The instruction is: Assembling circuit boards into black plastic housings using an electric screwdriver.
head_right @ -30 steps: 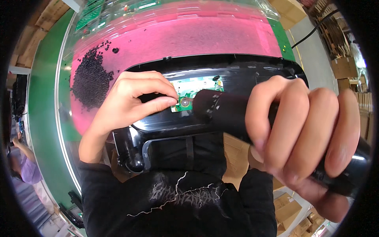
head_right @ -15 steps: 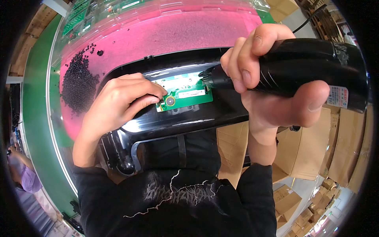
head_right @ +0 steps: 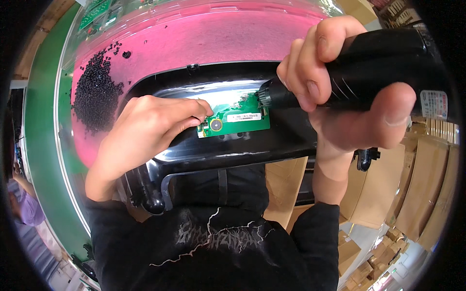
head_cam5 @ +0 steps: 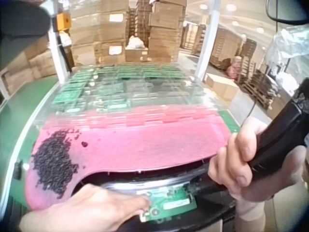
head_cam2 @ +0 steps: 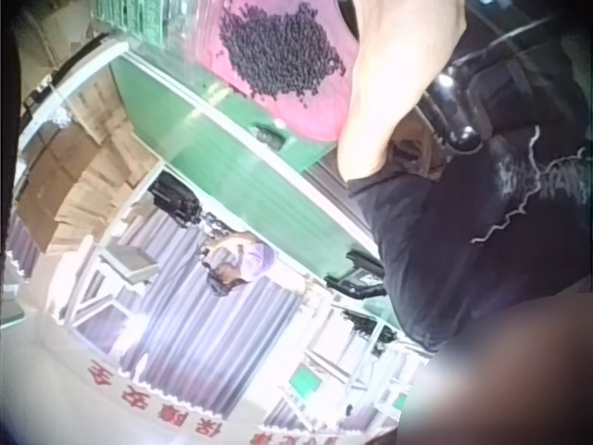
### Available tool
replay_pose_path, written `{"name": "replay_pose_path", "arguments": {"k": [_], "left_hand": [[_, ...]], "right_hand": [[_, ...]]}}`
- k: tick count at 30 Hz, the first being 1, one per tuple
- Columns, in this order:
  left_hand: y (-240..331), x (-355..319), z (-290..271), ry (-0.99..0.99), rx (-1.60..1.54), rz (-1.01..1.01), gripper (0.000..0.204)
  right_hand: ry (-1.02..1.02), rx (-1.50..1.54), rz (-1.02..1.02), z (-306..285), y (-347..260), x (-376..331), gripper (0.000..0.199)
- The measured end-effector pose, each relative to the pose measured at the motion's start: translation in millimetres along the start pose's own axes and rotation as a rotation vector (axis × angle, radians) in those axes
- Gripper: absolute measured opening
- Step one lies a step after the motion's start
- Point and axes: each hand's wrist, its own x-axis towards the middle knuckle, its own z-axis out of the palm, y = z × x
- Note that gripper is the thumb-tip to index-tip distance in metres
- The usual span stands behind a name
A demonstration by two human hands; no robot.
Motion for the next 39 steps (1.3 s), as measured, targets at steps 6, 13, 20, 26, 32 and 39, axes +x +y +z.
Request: {"name": "replay_pose_path", "arguments": {"k": [6,13,20,26,32,39], "left_hand": [[0,-3,3,0.046,-0.028,0.026,0.009],[0,-4,2,0.064,-0.026,0.034,0.014],[1,-3,2,0.066,-0.019,0.028,0.013],[2,-5,1,0.070,-0.016,0.018,0.013],[4,-4,-3,0.025,0.018,0.007,0.013],[-2,-6,-1,0.047,-0.009,0.037,0.012]], "right_hand": [[0.035,-0.115,-0.041,7,1,-3,0.066],[0.043,0.054,-0.085,6,-10,-9,0.064],[0.069,-0.007,-0.084,6,-7,-11,0.063],[0.103,-0.038,-0.040,9,-2,-10,0.064],[0.121,-0.206,0.123,23,-8,-4,0.064],[0.140,-0.244,0.068,25,2,-5,0.074]]}}
